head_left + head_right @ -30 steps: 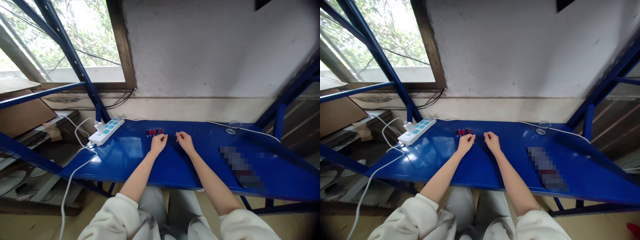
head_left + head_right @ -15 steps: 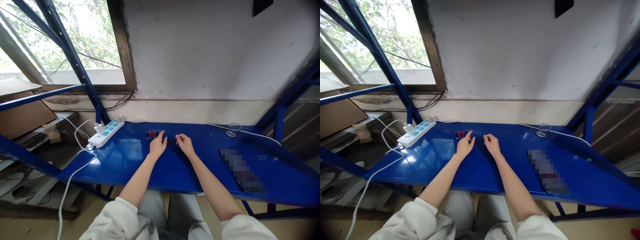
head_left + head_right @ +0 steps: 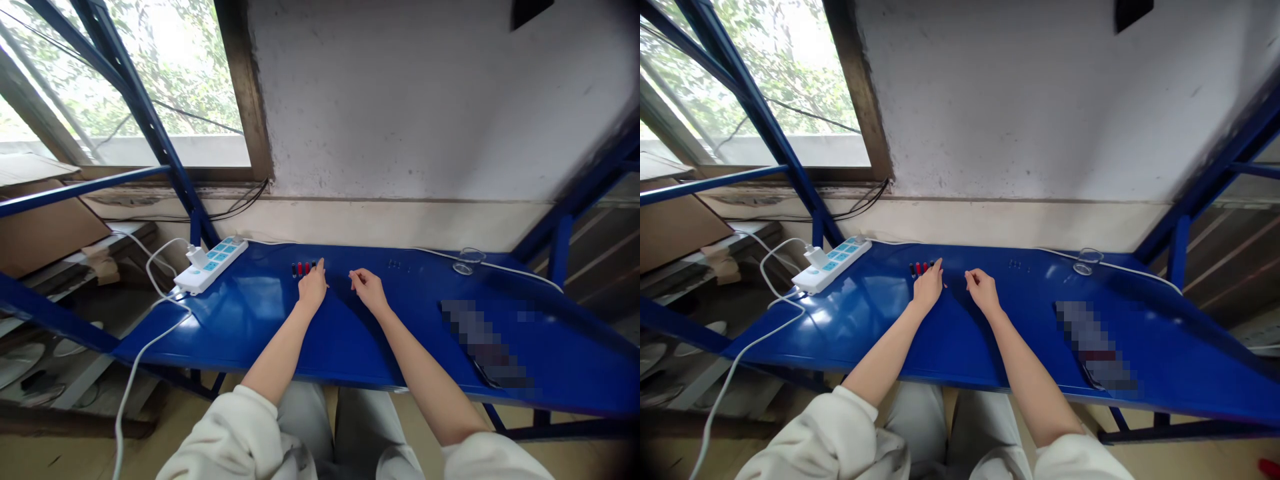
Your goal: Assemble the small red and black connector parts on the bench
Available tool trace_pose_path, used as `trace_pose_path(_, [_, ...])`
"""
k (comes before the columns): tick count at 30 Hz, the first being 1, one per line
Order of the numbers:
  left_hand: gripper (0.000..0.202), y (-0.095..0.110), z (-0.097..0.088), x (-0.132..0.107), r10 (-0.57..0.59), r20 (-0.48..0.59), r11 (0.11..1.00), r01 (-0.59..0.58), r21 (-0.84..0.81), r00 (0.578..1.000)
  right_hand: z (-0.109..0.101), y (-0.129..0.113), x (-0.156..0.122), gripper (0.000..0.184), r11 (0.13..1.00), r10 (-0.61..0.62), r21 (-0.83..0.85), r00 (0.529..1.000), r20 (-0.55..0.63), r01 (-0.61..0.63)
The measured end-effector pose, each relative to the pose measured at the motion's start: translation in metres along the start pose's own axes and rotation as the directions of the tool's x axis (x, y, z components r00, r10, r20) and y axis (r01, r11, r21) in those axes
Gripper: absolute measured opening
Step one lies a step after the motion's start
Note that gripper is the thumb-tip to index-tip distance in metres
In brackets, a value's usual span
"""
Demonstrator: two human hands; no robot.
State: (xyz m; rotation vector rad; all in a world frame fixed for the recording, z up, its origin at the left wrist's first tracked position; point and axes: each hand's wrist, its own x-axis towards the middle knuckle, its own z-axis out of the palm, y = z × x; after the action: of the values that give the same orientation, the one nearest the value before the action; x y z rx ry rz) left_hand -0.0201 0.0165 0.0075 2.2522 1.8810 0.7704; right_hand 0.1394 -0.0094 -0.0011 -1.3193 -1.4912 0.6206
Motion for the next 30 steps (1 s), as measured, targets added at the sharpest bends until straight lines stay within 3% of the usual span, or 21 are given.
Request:
trace_pose_path(4, [0.028, -0.004, 0.006, 0.001, 0.008, -0.085, 0.941, -0.036, -0.336, 0.996, 0.000, 0.000, 0.000, 0.040, 1.000, -0.001, 0.005, 1.000, 0.002, 0.001])
trace_pose_path(8, [0.023, 0.000, 0.008, -0.005, -0.004, -0.084, 0.703, -0.057, -0.709, 0.996, 0.002, -0.001, 0.001, 0.039, 0.998, 0.023, 0.062, 0.999, -0.039, -0.020])
trace_pose_path(11, [0.024, 0.007, 0.005, -0.011, 0.047, -0.046, 0.546, -0.064, -0.835, 0.998, 0.004, -0.003, 0.001, 0.042, 0.990, 0.067, 0.123, 0.997, -0.030, -0.063])
trace_pose_path(15, [0.025, 0.012, 0.000, -0.015, 0.116, 0.003, 0.436, -0.048, -0.898, 0.993, 0.006, -0.008, -0.001, 0.048, 0.986, 0.060, 0.155, 0.998, 0.028, -0.064])
trace_pose_path(22, [0.030, 0.014, -0.001, -0.017, 0.142, 0.030, 0.387, -0.027, -0.922, 0.989, 0.005, -0.012, 0.000, 0.044, 0.962, 0.057, 0.264, 0.998, 0.038, -0.065])
trace_pose_path(30, [0.034, 0.011, -0.002, -0.015, 0.054, 0.020, 0.420, -0.004, -0.908, 0.998, 0.005, -0.012, 0.001, 0.034, 0.931, 0.025, 0.361, 0.995, 0.097, -0.059])
